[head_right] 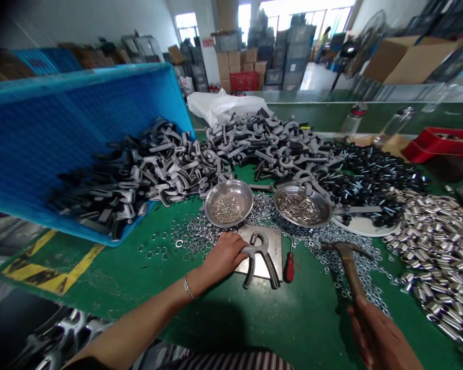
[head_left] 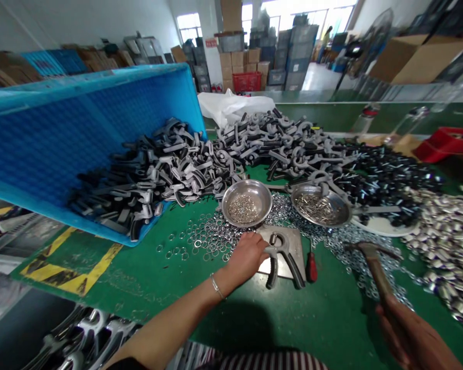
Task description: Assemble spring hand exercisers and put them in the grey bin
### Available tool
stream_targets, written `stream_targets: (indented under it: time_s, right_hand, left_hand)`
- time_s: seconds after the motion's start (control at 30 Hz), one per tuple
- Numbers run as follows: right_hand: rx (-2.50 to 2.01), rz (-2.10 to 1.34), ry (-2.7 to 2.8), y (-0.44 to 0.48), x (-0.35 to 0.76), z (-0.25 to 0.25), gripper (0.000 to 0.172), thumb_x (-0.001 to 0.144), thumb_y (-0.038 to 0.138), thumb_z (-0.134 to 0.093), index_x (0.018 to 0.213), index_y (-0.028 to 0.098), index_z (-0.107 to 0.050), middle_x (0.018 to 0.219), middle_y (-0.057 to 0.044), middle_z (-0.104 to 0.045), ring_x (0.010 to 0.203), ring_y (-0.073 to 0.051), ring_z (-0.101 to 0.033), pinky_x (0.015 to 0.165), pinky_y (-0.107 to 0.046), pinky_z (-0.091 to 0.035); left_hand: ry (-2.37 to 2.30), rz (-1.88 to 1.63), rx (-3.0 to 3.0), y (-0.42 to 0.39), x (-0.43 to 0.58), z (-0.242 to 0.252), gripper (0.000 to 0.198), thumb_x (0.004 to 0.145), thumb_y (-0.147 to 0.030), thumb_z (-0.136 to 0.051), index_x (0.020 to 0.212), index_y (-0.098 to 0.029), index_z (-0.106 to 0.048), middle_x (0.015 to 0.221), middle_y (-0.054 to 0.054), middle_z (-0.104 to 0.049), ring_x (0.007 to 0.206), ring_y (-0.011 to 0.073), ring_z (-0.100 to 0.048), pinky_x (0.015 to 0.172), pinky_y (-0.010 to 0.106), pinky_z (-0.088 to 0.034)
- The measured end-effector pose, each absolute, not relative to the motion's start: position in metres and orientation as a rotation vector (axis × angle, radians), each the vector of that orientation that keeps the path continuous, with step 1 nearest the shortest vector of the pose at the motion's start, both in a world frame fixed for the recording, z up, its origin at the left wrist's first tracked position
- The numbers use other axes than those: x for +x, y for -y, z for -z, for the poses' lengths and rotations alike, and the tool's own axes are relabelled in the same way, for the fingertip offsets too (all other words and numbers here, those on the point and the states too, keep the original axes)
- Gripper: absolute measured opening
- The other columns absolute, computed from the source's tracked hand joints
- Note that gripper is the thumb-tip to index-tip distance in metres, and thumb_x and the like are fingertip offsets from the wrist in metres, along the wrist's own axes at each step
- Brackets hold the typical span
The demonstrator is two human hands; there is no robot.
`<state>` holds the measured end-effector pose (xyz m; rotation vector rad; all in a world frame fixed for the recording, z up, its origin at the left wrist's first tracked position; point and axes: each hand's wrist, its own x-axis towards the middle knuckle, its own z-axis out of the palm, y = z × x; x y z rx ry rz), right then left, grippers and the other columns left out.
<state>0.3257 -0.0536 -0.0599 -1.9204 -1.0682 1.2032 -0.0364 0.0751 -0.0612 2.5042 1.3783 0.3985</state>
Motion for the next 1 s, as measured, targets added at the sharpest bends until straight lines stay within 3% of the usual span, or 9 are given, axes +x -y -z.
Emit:
stream_targets:
  time_s: [0.07, 0.17, 0.23, 0.3, 0.37, 0.53, 0.7, 0.87, 1.0]
  right_hand:
    - [-2.156, -1.051, 1.239, 0.052, 0.350, 0.070, 0.042, 0.087, 0.066, -0.047, 0.079, 0.029, -0.065, 0.053, -0.008, -0.060, 0.041, -0.027, -0.058, 0.041, -0.041, -0.046]
    - [-2.064, -0.406, 1.891, 0.031, 0.353, 0.069, 0.028, 0.089, 0.045, -0.051, 0.101, 0.027, -0.068, 0.099, -0.023, -0.072, 0.089, -0.040, -0.070, 0.079, -0.057, -0.054]
    - [-1.746, -0.079, 2.260, 0.009, 0.329, 0.066, 0.039, 0.094, 0.028, -0.041, 0.129, 0.023, -0.059, 0.131, -0.021, -0.062, 0.115, -0.040, -0.061, 0.098, -0.058, -0.047]
    - [-1.490, 0.048, 2.524, -0.014, 0.297, 0.067, 0.053, 0.092, 0.010, -0.034, 0.142, 0.021, -0.048, 0.142, -0.016, -0.057, 0.114, -0.032, -0.062, 0.096, -0.051, -0.051]
    - [-1.273, 0.157, 2.690, -0.033, 0.271, 0.071, 0.057, 0.089, 0.002, -0.034, 0.141, 0.018, -0.049, 0.138, -0.015, -0.061, 0.102, -0.027, -0.066, 0.088, -0.045, -0.055]
    - [-1.017, 0.148, 2.837, -0.055, 0.270, 0.076, 0.041, 0.088, 0.003, -0.040, 0.121, 0.016, -0.061, 0.120, -0.016, -0.070, 0.091, -0.025, -0.067, 0.079, -0.039, -0.058]
    - [-1.434, -0.287, 2.232, -0.058, 0.280, 0.043, 0.016, 0.093, 0.031, -0.054, 0.103, 0.019, -0.059, 0.093, -0.010, -0.071, 0.081, -0.024, -0.070, 0.073, -0.037, -0.058]
    - [-1.468, -0.932, 1.281, -0.061, 0.233, 0.027, 0.023, 0.094, 0.049, -0.056, 0.096, 0.026, -0.054, 0.085, -0.005, -0.074, 0.069, -0.023, -0.072, 0.067, -0.038, -0.060]
    - [-1.361, -1.163, 1.163, -0.063, 0.190, 0.054, 0.027, 0.095, 0.053, -0.055, 0.095, 0.026, -0.051, 0.083, -0.004, -0.076, 0.063, -0.023, -0.072, 0.061, -0.037, -0.060]
  left_hand:
    - [-1.363, -0.425, 2.477, -0.072, -0.040, 0.059, 0.022, 0.096, -0.037, -0.059, 0.104, -0.019, -0.067, 0.100, 0.006, -0.063, 0.101, 0.0247, -0.054, 0.096, 0.040, -0.040]
    - [-1.411, -0.482, 2.394, -0.057, -0.059, 0.049, 0.022, 0.097, -0.038, -0.057, 0.107, -0.019, -0.066, 0.103, 0.006, -0.063, 0.101, 0.0240, -0.054, 0.095, 0.040, -0.040]
    - [-1.458, -0.501, 2.337, -0.045, -0.077, 0.042, 0.022, 0.097, -0.036, -0.057, 0.109, -0.020, -0.065, 0.104, 0.006, -0.062, 0.102, 0.0238, -0.054, 0.094, 0.040, -0.040]
    - [-1.455, -0.476, 2.313, -0.032, -0.093, 0.036, 0.021, 0.098, -0.036, -0.057, 0.110, -0.020, -0.064, 0.105, 0.005, -0.062, 0.101, 0.0235, -0.054, 0.094, 0.041, -0.040]
    - [-1.403, -0.413, 2.320, -0.024, -0.101, 0.034, 0.021, 0.098, -0.036, -0.056, 0.109, -0.021, -0.064, 0.104, 0.005, -0.063, 0.101, 0.0232, -0.054, 0.095, 0.041, -0.039]
    - [-1.287, -0.337, 2.406, -0.040, -0.081, 0.041, 0.024, 0.099, -0.039, -0.052, 0.108, -0.021, -0.064, 0.105, 0.005, -0.063, 0.103, 0.0236, -0.054, 0.098, 0.042, -0.038]
    - [-1.150, -0.301, 2.505, -0.080, -0.050, 0.040, 0.024, 0.098, -0.037, -0.055, 0.112, -0.020, -0.064, 0.106, 0.008, -0.062, 0.105, 0.0251, -0.054, 0.098, 0.041, -0.040]
    - [-1.244, -0.461, 2.319, -0.077, -0.031, 0.047, 0.036, 0.089, -0.036, -0.069, 0.120, -0.021, -0.058, 0.117, 0.008, -0.060, 0.113, 0.0263, -0.052, 0.102, 0.041, -0.040]
    - [-1.405, -0.498, 2.150, -0.064, -0.022, 0.061, 0.041, 0.085, -0.034, -0.073, 0.120, -0.019, -0.057, 0.116, 0.008, -0.061, 0.112, 0.0274, -0.052, 0.101, 0.043, -0.040]
